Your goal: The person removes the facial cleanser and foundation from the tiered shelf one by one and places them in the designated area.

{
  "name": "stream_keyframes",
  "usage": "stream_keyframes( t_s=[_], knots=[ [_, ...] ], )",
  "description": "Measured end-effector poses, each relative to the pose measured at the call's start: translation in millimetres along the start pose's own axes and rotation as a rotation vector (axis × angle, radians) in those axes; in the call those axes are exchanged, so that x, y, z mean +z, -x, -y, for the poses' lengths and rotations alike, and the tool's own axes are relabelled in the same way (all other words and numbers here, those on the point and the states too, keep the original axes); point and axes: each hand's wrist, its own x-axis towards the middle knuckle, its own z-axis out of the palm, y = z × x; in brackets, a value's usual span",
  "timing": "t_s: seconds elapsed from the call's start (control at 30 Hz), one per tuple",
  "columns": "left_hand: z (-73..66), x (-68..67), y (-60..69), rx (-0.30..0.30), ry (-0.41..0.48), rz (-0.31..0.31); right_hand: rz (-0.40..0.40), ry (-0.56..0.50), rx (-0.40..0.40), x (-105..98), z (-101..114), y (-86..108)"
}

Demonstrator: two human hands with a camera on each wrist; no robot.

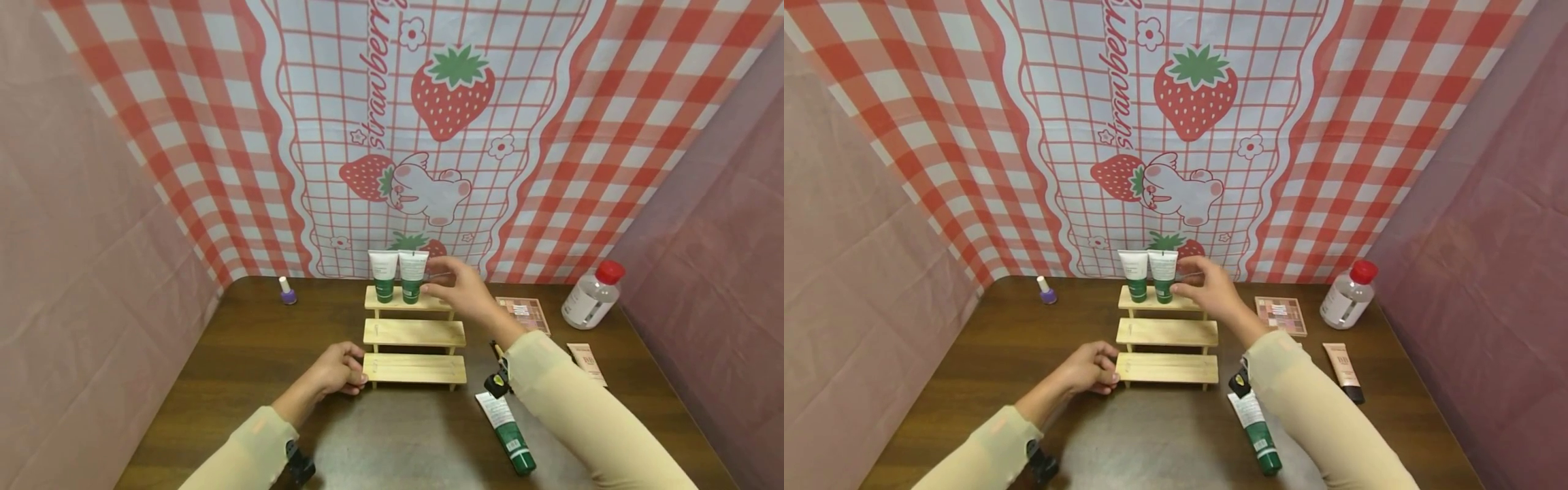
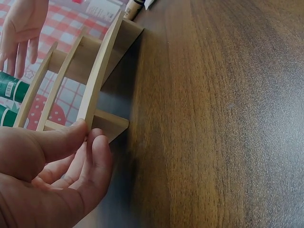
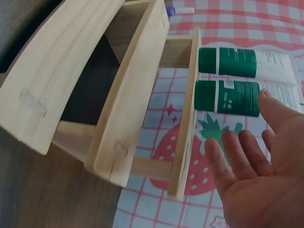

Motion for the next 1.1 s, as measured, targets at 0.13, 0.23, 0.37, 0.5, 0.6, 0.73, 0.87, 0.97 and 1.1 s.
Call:
stream_keyframes(
  t_s=[0.13, 0.23, 0.37, 0.5, 0.6, 0.73, 0.87, 0.97, 1.1],
  knots=[
    [-0.5, 0.1, 0.9, 0.002, -0.004, 0.004, -0.004, -0.025, 0.014, 7, 0, -3.6],
    [-1.3, 0.4, 2.8, 0.006, -0.009, 0.006, -0.018, -0.027, 0.018, 11, 0, -5.3],
    [-2.4, 0.7, 4.4, 0.012, -0.014, 0.005, -0.037, -0.021, 0.002, 16, 1, -6.4],
    [-2.7, 0.4, 4.5, 0.011, -0.016, 0.002, -0.067, 0.017, -0.015, 20, 0, -7.2],
    [-2.1, 0.0, 3.6, 0.004, -0.013, 0.002, -0.091, 0.059, -0.022, 23, -1, -8.0],
    [-0.9, -0.2, 2.5, 0.007, -0.014, 0.002, -0.110, 0.098, -0.028, 24, -2, -8.7],
    [-0.7, 0.3, 2.2, 0.008, -0.016, 0.000, -0.105, 0.113, -0.022, 23, -1, -8.3],
    [-0.9, 0.4, 2.2, 0.009, -0.022, 0.000, -0.092, 0.123, -0.012, 20, 2, -6.5],
    [-1.8, 0.0, 2.9, 0.007, -0.027, -0.002, -0.062, 0.123, -0.001, 12, 8, -1.5]
  ],
)
